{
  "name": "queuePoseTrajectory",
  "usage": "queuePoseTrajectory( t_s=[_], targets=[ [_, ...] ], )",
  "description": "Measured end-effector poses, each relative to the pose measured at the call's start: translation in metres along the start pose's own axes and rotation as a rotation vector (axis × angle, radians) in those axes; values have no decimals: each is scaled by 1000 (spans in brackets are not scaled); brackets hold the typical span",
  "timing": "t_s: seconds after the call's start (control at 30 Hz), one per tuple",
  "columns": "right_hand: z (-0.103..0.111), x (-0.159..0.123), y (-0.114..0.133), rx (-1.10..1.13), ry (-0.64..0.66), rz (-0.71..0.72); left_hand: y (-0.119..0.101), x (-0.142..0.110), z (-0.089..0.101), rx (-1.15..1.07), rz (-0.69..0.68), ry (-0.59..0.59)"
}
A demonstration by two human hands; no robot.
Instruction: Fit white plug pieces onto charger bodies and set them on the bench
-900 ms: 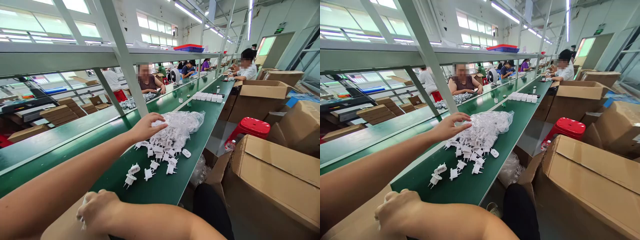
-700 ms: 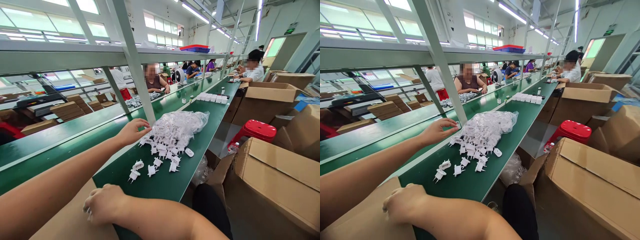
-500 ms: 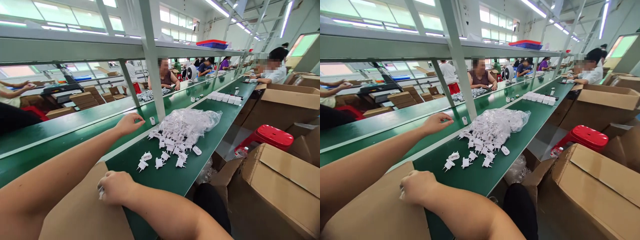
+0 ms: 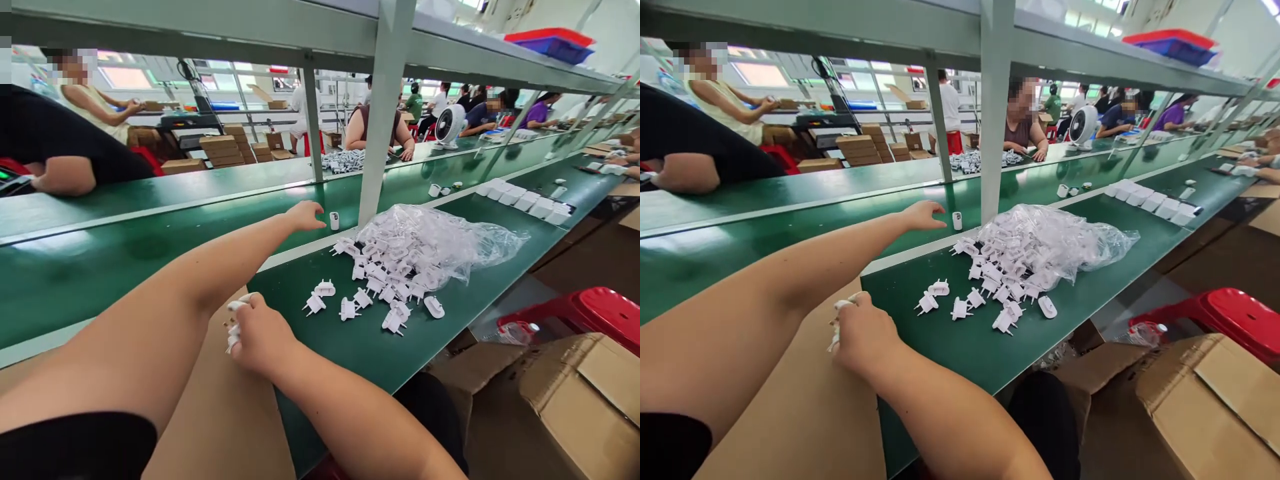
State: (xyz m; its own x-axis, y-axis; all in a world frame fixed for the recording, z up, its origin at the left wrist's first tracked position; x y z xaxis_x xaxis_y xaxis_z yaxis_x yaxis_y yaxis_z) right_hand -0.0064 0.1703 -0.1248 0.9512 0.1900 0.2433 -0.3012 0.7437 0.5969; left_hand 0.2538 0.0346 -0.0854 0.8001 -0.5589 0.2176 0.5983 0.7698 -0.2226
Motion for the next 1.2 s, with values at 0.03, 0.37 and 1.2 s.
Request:
queuePoseTrajectory(
  t_s=[0.03, 0.37, 1.2],
  targets=[
    [-4, -1, 1, -8, 36, 5, 0, 5, -7, -10, 11, 9],
    [-12, -3, 7, -134, 156, 152, -5, 12, -44, -75, 51, 7],
    [-3, 24, -58, 1076, -175, -553, 94, -367, 48, -541, 567, -363]
  ],
)
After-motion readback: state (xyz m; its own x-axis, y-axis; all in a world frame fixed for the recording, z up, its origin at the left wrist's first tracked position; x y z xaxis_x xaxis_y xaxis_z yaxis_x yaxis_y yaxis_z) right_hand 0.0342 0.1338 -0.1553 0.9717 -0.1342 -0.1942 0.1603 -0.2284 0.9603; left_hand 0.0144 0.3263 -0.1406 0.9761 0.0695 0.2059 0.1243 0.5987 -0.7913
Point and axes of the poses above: each hand's wrist, its own x-axis towards the middle knuckle, its own z-axis out of the back of the hand, y = z × x, the point moved 9 cm from there along x, towards the middle knuckle, and after that the axes turned 11 degrees about -y, right-handed, at the moved point
